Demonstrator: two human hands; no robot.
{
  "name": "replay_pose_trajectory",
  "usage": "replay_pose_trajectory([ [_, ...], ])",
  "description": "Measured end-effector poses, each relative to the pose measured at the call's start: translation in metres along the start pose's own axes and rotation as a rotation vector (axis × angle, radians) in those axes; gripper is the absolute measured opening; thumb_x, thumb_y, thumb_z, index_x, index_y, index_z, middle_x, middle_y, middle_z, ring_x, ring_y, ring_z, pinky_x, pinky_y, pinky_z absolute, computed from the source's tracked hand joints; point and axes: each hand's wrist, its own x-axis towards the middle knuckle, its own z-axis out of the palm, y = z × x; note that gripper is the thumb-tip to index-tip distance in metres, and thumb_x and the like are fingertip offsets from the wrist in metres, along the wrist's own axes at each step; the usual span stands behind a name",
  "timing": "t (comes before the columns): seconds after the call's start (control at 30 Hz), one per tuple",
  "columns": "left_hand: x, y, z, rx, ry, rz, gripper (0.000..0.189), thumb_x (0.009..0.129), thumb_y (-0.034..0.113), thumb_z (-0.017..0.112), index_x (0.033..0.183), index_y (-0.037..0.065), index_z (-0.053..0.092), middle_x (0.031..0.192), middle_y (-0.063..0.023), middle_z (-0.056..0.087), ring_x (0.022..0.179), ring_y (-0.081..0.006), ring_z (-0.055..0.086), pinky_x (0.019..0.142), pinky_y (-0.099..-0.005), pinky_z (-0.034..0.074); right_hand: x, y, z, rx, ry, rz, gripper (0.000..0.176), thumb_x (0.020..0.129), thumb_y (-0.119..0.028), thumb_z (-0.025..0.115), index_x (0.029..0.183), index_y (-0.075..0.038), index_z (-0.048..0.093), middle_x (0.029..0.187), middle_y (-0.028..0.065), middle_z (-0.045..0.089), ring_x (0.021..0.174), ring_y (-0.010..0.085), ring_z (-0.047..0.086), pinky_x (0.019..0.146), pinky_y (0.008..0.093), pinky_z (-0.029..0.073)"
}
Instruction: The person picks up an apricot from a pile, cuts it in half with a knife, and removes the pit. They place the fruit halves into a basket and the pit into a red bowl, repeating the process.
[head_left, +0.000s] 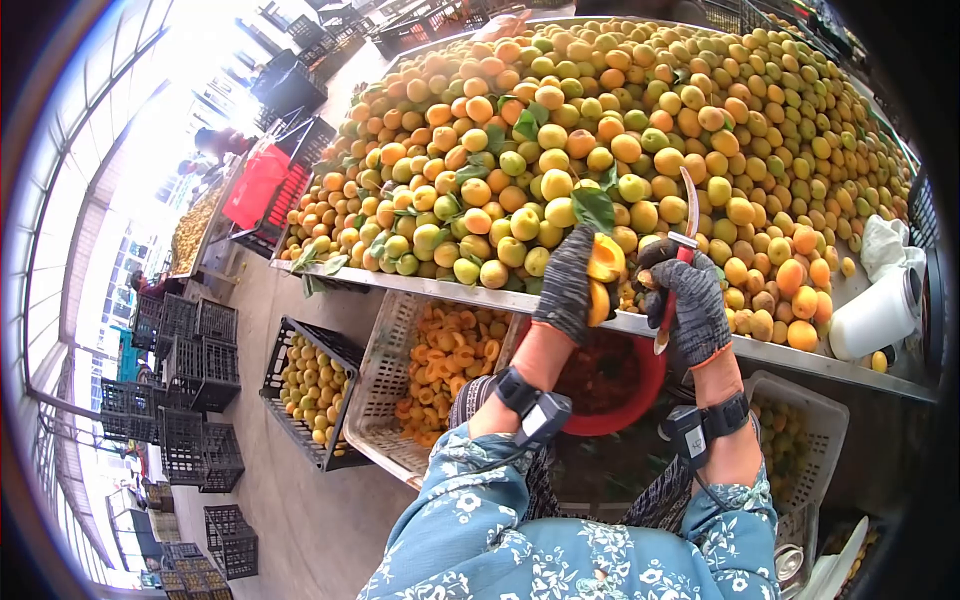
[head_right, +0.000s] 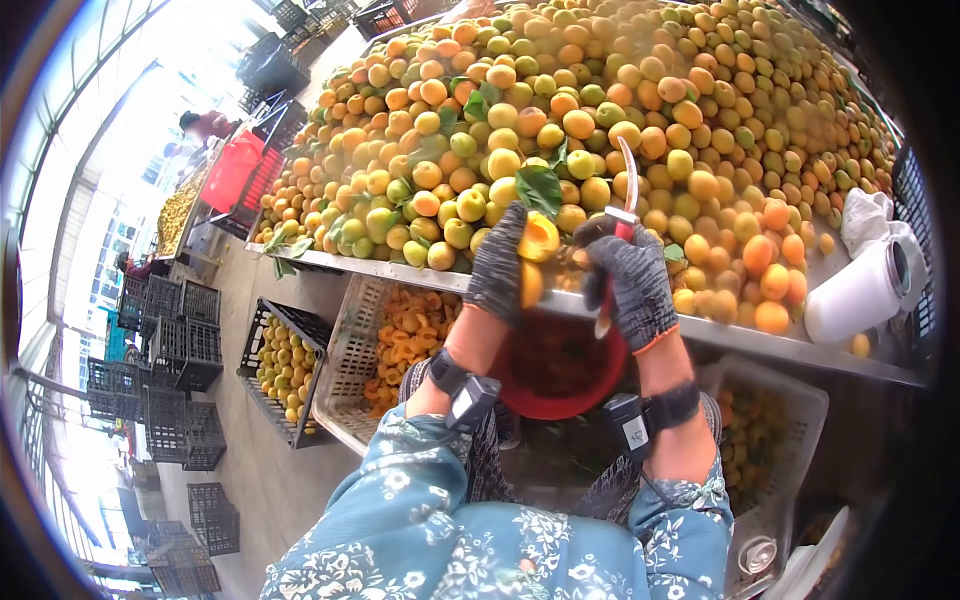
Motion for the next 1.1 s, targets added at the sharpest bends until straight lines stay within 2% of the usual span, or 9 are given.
replay_pose_trajectory([
  [0.13,-0.018,0.032,0.009,-0.071,0.028,-0.018,0.021,0.092,0.029,0.061,0.1,0.01,0.057,0.089,-0.0027,0.062,0.081,-0.0153,0.061,0.065,-0.0305,0.054,0.0,-0.001,-0.01,-0.424,-0.217,0.024,0.013,0.076,-0.014,0.061,0.078,-0.003,0.067,0.065,0.0033,0.062,0.055,0.016,0.061,0.051,0.0297,0.048],
  [0.2,-0.026,0.047,0.003,0.001,0.025,0.015,0.023,0.092,0.031,0.062,0.1,0.01,0.057,0.088,-0.0022,0.062,0.08,-0.0154,0.061,0.064,-0.0304,0.053,0.003,0.005,-0.005,-0.877,-0.325,-0.162,0.01,0.071,-0.008,0.063,0.078,-0.001,0.067,0.063,0.0014,0.059,0.047,0.0069,0.052,0.038,0.0193,0.037],
  [0.33,-0.051,0.093,-0.041,0.198,0.04,0.098,0.025,0.091,0.035,0.061,0.097,0.011,0.06,0.088,-0.0052,0.064,0.075,-0.0178,0.062,0.061,-0.0312,0.052,0.0,-0.002,-0.001,-0.473,-0.173,-0.149,0.014,0.079,-0.019,0.065,0.082,-0.006,0.07,0.066,-0.0012,0.064,0.055,0.0107,0.058,0.051,0.0269,0.047],
  [0.47,-0.099,0.152,-0.085,0.432,0.388,0.154,0.037,0.089,0.045,0.06,0.086,0.008,0.061,0.066,-0.0085,0.06,0.046,-0.0204,0.057,0.039,-0.0293,0.046,0.007,-0.008,-0.02,0.036,0.067,-0.136,0.012,0.078,-0.013,0.068,0.084,-0.002,0.069,0.069,0.0044,0.066,0.037,0.0064,0.042,0.034,0.02,0.03],
  [0.53,-0.097,0.196,-0.191,1.077,0.263,0.524,0.024,0.094,0.025,0.057,0.101,0.002,0.062,0.09,-0.0086,0.065,0.08,-0.0159,0.064,0.066,-0.027,0.053,0.004,-0.01,-0.023,0.089,0.113,-0.145,0.015,0.079,-0.013,0.067,0.087,-0.001,0.067,0.072,0.0082,0.068,0.035,0.0078,0.043,0.033,0.0197,0.03],
  [0.57,-0.106,0.21,-0.187,1.171,0.29,0.402,0.02,0.095,0.016,0.056,0.106,0.001,0.062,0.098,-0.0092,0.065,0.093,-0.0133,0.061,0.076,-0.0231,0.051,0.005,-0.007,-0.028,0.095,0.087,-0.143,0.015,0.082,-0.014,0.065,0.089,0.0,0.066,0.076,0.01,0.068,0.037,0.0077,0.044,0.033,0.0196,0.034],
  [0.7,-0.094,0.209,-0.13,0.93,0.559,0.482,0.015,0.089,0.013,0.064,0.1,0.003,0.067,0.092,-0.0035,0.064,0.083,-0.0113,0.06,0.068,-0.0227,0.049,0.002,-0.009,-0.024,0.099,0.117,-0.124,0.014,0.081,-0.013,0.064,0.088,0.0,0.066,0.074,0.0102,0.068,0.037,0.0082,0.045,0.033,0.0196,0.033],
  [1.0,0.041,0.125,-0.017,1.202,0.013,0.559,0.019,0.085,0.014,0.067,0.097,0.0,0.067,0.096,-0.0047,0.065,0.085,-0.012,0.059,0.076,-0.0259,0.048,0.004,-0.01,-0.038,0.066,0.214,-0.122,0.016,0.084,-0.015,0.062,0.086,0.001,0.065,0.07,0.0072,0.065,0.036,0.0084,0.046,0.033,0.0196,0.034],
  [1.1,0.088,0.106,-0.015,1.436,0.15,0.459,0.036,0.078,0.026,0.075,0.102,0.001,0.065,0.095,-0.0081,0.068,0.086,-0.0164,0.063,0.079,-0.0293,0.05,0.0,-0.013,-0.039,0.06,0.187,-0.103,0.018,0.085,-0.016,0.062,0.088,0.001,0.065,0.07,0.0072,0.066,0.037,0.0082,0.047,0.034,0.0189,0.034],
])
